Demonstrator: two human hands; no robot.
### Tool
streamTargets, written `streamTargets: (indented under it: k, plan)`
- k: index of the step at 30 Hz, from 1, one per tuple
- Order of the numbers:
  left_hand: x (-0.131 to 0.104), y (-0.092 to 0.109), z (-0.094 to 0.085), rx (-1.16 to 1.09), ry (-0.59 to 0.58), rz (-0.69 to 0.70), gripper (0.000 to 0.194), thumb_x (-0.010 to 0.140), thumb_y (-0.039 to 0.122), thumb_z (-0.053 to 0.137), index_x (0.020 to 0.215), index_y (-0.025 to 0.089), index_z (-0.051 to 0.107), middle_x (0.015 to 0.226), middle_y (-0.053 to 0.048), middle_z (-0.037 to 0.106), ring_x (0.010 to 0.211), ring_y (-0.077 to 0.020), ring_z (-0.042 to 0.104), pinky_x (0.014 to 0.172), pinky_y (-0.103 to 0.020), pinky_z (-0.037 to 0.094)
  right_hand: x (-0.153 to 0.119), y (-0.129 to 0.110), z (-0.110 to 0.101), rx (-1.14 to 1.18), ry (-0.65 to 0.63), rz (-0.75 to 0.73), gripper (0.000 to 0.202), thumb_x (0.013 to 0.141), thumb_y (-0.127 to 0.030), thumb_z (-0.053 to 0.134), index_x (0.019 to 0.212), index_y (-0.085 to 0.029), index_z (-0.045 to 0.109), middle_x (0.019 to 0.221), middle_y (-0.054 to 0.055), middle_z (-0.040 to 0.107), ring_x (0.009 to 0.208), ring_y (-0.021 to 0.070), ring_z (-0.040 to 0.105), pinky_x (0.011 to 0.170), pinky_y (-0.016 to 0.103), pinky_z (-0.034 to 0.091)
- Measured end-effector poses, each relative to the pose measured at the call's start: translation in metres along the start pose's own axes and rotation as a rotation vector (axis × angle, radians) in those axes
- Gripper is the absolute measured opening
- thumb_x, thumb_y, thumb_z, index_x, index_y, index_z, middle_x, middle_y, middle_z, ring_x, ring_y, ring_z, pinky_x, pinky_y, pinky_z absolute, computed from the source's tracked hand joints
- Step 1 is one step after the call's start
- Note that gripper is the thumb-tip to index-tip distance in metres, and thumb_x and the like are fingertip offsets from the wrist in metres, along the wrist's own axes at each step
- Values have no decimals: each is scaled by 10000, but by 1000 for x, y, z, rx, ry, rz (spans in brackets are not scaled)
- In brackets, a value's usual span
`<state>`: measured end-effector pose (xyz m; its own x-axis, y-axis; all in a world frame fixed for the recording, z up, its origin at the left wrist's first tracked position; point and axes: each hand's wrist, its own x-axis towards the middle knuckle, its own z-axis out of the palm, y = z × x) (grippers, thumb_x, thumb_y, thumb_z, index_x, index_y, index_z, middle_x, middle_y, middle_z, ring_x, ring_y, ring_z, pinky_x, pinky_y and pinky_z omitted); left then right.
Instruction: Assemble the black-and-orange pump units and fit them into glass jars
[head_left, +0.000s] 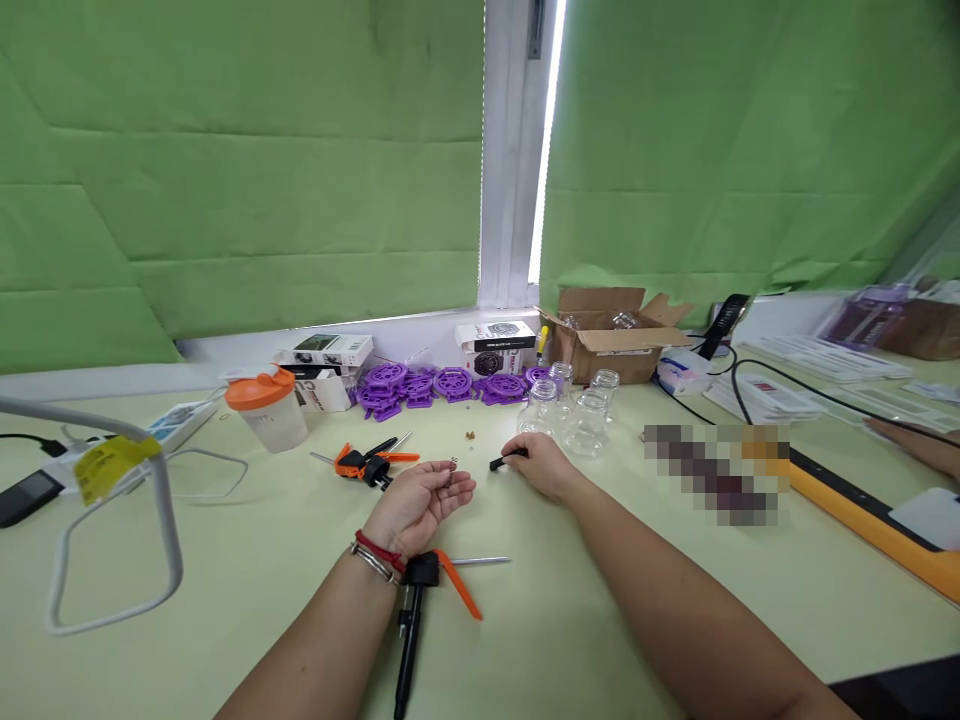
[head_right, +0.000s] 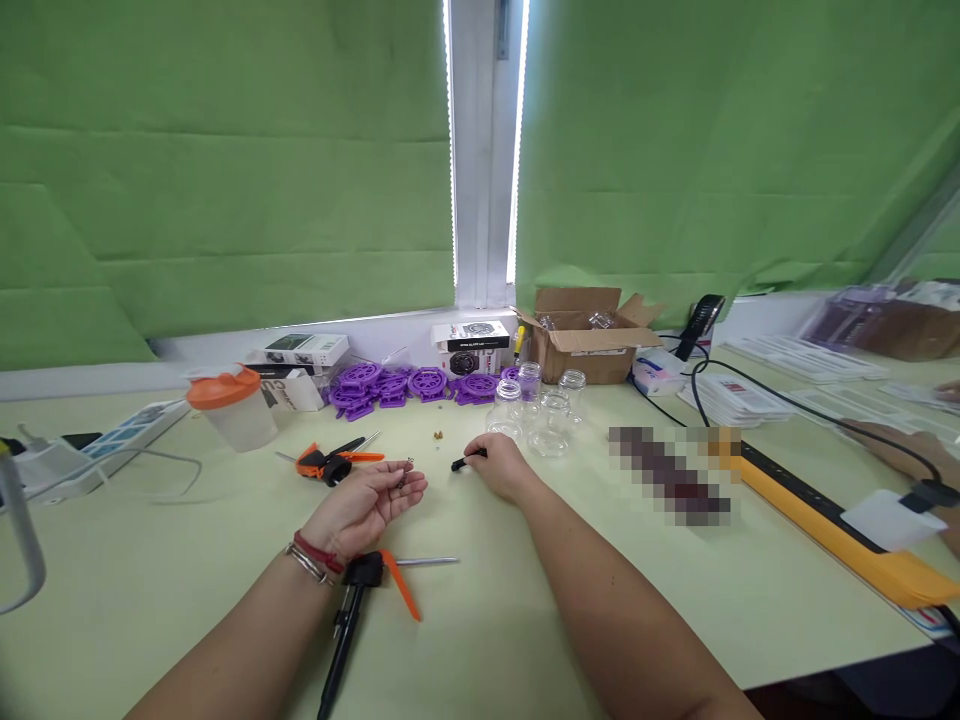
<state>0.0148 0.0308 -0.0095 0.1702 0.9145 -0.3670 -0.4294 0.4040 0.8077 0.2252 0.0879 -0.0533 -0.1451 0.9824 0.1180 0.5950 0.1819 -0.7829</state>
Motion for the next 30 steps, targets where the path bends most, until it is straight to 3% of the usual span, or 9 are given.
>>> streamTargets:
  k: [5, 12, 19, 22, 25, 27, 30]
  plan:
    - [0, 0, 0, 11, 8, 7, 149, 782, -19, 450, 856, 94, 512, 786, -148, 668, 741, -196, 689, 735, -305, 562, 2, -1, 6, -124, -70, -75, 265, 808, -373, 493, 797, -172, 664, 734, 32, 652, 660, 140, 542, 618, 239, 383]
    - [0, -1, 2, 13, 4, 31, 136, 786, -26, 459, 818, 86, 528, 784, -147, 665, 758, -190, 686, 736, -281, 560, 4, -5, 18, -401, 42, -93, 289, 873, -367, 442, 787, -188, 652, 827, 46, 646, 755, 147, 556, 637, 240, 337]
    - [3, -3, 3, 23, -5, 60, 102, 803, 6, 489, 781, 82, 553, 752, -121, 659, 761, -179, 682, 744, -264, 558, 4, -7, 28, -489, 116, -56, 238, 857, -365, 500, 792, -190, 648, 854, 60, 612, 792, 165, 559, 634, 255, 343]
    - [3, -3, 1, 27, -28, 66, 84, 806, 23, 503, 785, 79, 563, 769, -124, 661, 781, -184, 680, 753, -266, 555, 0, -14, 22, -350, 147, -141, 200, 852, -330, 508, 846, -192, 653, 888, 64, 618, 858, 177, 558, 707, 267, 378]
    - [2, -4, 0, 11, -43, 67, 77, 807, 34, 513, 781, 79, 570, 767, -111, 659, 778, -177, 678, 754, -261, 554, -10, -29, 18, -13, 129, -262, 244, 867, -325, 461, 979, -192, 633, 961, 62, 624, 899, 167, 556, 776, 277, 406]
    - [1, -3, 1, 6, -63, 61, 75, 809, 40, 516, 785, 80, 574, 770, -107, 662, 761, -163, 677, 747, -249, 553, -18, -40, 20, 251, 20, -221, 259, 838, -342, 493, 988, -177, 625, 911, 49, 638, 816, 152, 568, 735, 272, 432]
    - [-2, -2, 3, 18, -94, 55, 71, 822, 68, 515, 796, 78, 580, 813, -128, 674, 757, -150, 676, 738, -231, 549, -25, -52, 25, 491, -77, -135, 182, 761, -305, 577, 847, -157, 641, 773, 15, 622, 699, 126, 538, 672, 256, 428]
